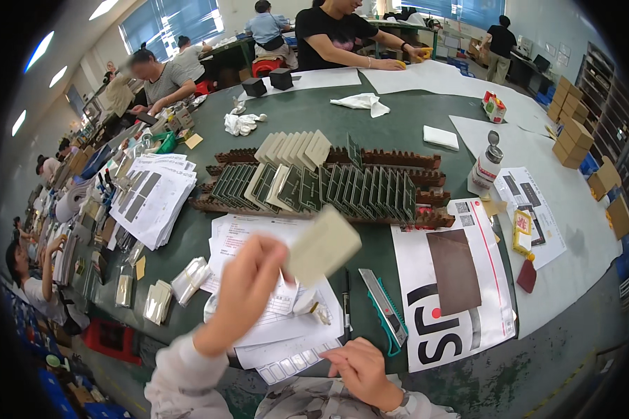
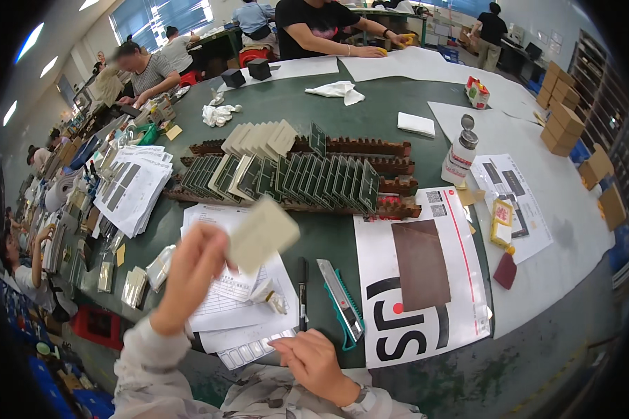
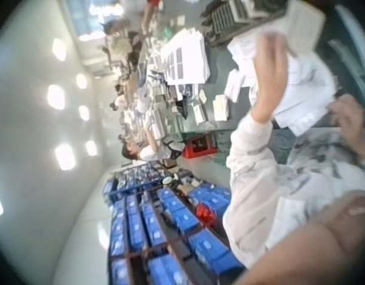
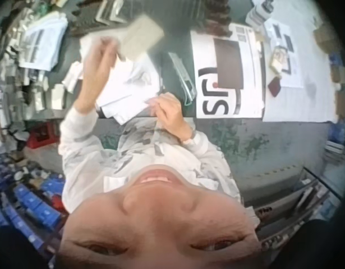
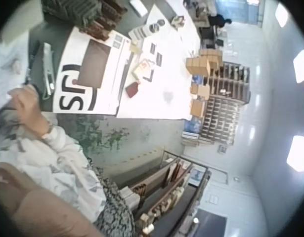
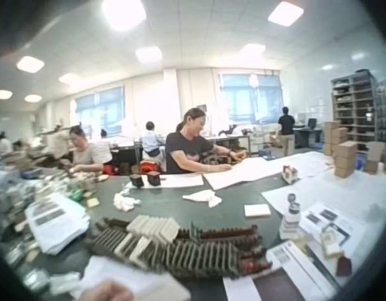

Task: The person trims the edges of printed cards using a utility knife, wipes them with a sponge pad, and writes on them with a marker pen before placing cards onto a slotted rack.

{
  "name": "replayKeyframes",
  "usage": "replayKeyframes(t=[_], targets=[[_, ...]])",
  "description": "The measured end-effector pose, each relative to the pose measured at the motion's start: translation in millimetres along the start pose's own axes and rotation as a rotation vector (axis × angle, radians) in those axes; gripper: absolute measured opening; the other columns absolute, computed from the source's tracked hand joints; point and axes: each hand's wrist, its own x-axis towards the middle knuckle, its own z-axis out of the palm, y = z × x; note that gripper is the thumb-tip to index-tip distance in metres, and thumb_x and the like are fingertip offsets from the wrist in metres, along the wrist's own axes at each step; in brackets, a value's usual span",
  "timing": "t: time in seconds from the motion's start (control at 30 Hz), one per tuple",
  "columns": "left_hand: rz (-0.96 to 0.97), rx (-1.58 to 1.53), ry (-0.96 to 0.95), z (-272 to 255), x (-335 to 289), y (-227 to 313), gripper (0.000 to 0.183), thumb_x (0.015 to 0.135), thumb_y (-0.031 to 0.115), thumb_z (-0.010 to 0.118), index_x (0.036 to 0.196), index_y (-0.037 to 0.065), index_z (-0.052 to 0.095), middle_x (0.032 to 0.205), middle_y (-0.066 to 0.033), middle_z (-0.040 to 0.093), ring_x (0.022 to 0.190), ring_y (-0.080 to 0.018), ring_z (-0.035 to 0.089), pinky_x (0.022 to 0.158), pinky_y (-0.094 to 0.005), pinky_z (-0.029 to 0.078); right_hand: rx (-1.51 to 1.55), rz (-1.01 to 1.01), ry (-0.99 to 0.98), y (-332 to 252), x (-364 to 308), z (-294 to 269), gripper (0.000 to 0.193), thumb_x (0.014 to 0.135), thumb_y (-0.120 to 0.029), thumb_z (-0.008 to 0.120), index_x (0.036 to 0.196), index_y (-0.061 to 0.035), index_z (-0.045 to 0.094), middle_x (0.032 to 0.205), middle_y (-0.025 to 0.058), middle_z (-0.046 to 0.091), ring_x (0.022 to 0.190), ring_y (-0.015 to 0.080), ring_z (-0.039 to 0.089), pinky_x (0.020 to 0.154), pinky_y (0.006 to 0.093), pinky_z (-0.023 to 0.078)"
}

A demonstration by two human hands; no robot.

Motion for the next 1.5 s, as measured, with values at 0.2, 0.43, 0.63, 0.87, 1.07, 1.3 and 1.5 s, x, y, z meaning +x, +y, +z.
replayKeyframes(t=[0.2,0.43,0.63,0.87,1.07,1.3,1.5], targets=[[-0.202,-0.247,-0.030,21,-110,1,0.015,0.100,0.012,0.052,0.102,-0.003,0.054,0.076,-0.0059,0.067,0.062,-0.0048,0.053,0.053,-0.0202,0.040,0.431,0.198,0.020,-20,-10,8,0.020,0.096,-0.013,0.056,0.093,0.0015,0.069,0.076,0.0064,0.067,0.067,0.0119,0.057,0.060,0.0249,0.044],[-0.299,-0.359,-0.157,5,-125,5,0.027,0.100,0.009,0.050,0.124,-0.001,0.059,0.080,-0.0007,0.064,0.063,-0.0027,0.049,0.055,-0.0179,0.039,0.366,0.280,0.027,-39,0,28,0.012,0.087,-0.008,0.071,0.096,-0.0005,0.071,0.091,0.0048,0.071,0.081,0.0116,0.065,0.072,0.0259,0.050],[-0.371,-0.452,-0.146,-32,-130,-13,0.024,0.100,0.008,0.049,0.118,-0.002,0.062,0.084,-0.0016,0.065,0.062,-0.0019,0.045,0.055,-0.0171,0.036,0.374,0.419,0.197,-36,18,23,0.021,0.096,-0.010,0.061,0.079,0.0012,0.062,0.068,-0.0032,0.056,0.057,0.0006,0.042,0.049,0.0190,0.030],[-0.413,-0.427,-0.110,-49,-140,-36,0.024,0.100,0.008,0.048,0.115,0.000,0.064,0.082,-0.0005,0.064,0.062,-0.0020,0.043,0.055,-0.0181,0.035,0.372,0.514,0.034,-42,18,27,0.026,0.102,-0.021,0.051,0.103,0.0035,0.061,0.072,0.0014,0.057,0.062,0.0048,0.051,0.056,0.0185,0.039],[-0.400,-0.337,-0.177,-52,-144,-36,0.022,0.098,0.008,0.050,0.109,-0.002,0.066,0.083,-0.0018,0.064,0.063,-0.0025,0.047,0.055,-0.0181,0.037,0.345,0.543,-0.055,-45,29,44,0.013,0.093,-0.009,0.065,0.097,-0.0006,0.057,0.082,-0.0020,0.056,0.072,0.0030,0.051,0.064,0.0185,0.043],[-0.431,-0.375,-0.127,-52,-135,-44,0.022,0.098,0.009,0.050,0.107,-0.001,0.067,0.081,-0.0003,0.062,0.063,-0.0023,0.046,0.055,-0.0182,0.037,0.448,0.652,-0.018,-37,27,40,0.025,0.103,-0.019,0.049,0.091,0.0000,0.061,0.071,0.0025,0.063,0.056,0.0044,0.053,0.048,0.0184,0.038],[-0.422,-0.418,-0.020,-50,-136,-52,0.025,0.101,0.014,0.047,0.115,-0.001,0.062,0.076,0.0001,0.059,0.064,-0.0036,0.049,0.058,-0.0181,0.038,0.424,0.605,-0.102,-40,17,35,0.019,0.100,-0.010,0.051,0.111,0.0045,0.058,0.086,0.0101,0.069,0.067,0.0116,0.066,0.055,0.0213,0.048]])
